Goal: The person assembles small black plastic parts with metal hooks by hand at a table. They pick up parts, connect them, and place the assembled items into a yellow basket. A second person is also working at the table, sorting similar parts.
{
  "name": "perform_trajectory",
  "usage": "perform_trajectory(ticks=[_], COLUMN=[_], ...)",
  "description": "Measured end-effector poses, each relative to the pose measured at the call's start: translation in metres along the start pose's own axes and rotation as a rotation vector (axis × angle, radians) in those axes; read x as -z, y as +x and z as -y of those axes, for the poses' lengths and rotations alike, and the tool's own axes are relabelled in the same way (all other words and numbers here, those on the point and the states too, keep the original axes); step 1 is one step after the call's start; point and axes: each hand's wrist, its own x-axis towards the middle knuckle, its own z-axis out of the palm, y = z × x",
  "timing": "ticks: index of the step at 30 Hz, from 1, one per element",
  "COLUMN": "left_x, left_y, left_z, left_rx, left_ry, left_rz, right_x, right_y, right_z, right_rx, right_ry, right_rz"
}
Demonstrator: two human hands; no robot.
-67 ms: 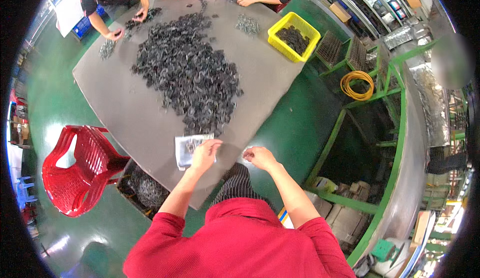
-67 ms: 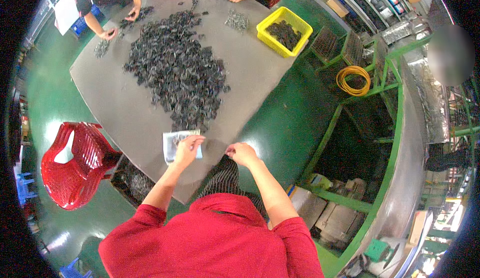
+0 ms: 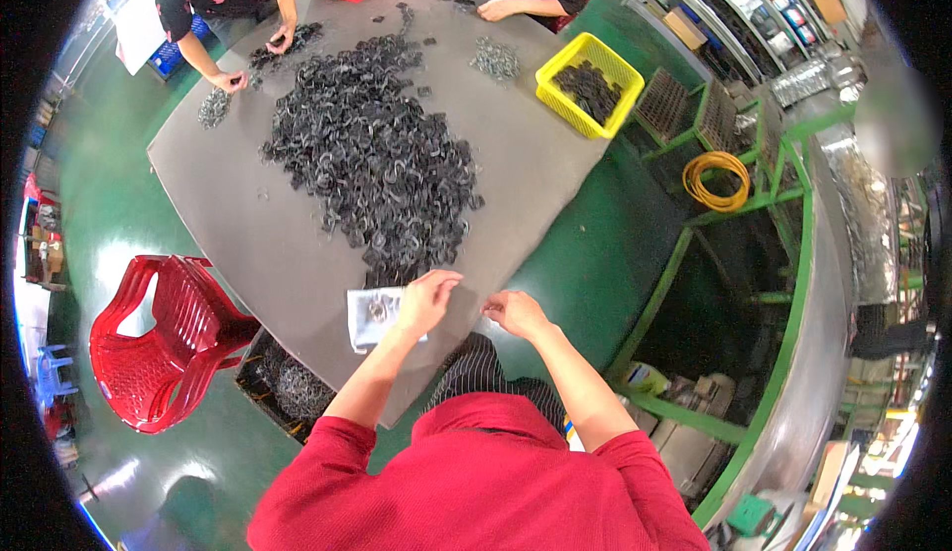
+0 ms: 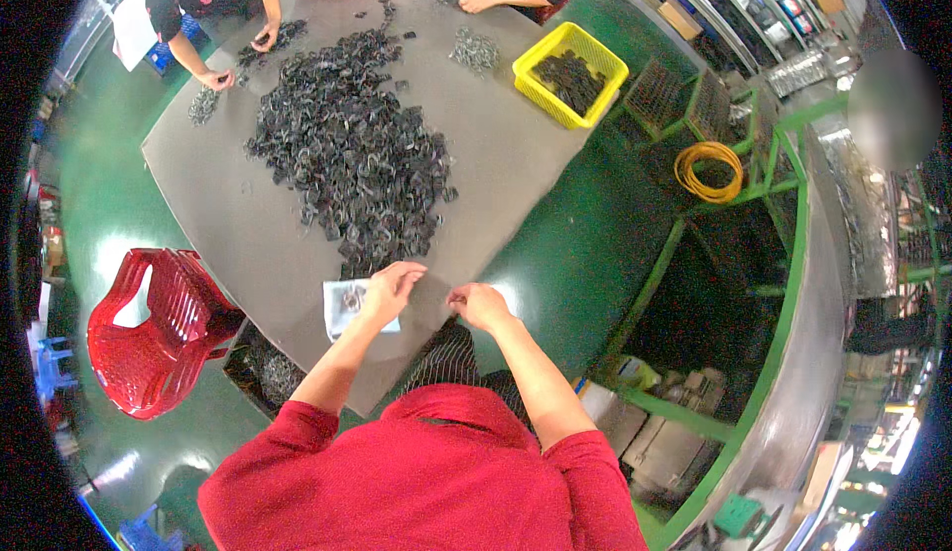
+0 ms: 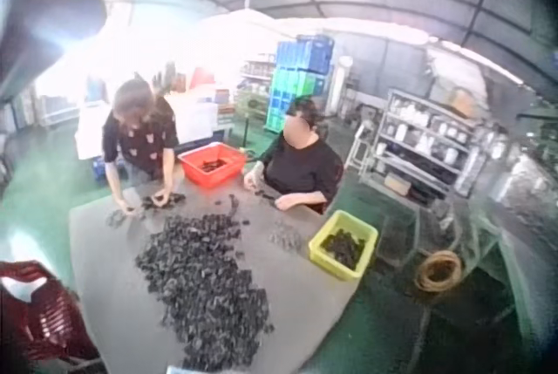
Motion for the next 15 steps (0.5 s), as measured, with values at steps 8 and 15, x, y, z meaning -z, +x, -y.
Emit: perform_trajectory(ticks=[8, 15], left_x=[-0.046, -0.068], left_y=[0.253, 0.286], left_z=[-0.062, 0.000], left_rx=[-0.123, 0.270], left_ry=[0.104, 0.448], left_rz=[-0.121, -0.846], right_x=[0.221, 0.240], right_y=[0.209, 0.298], right_z=[-0.067, -0.086], right_rx=[0.169, 0.667], right_ry=[0.115, -0.208], right_rz=[-0.424, -0.206])
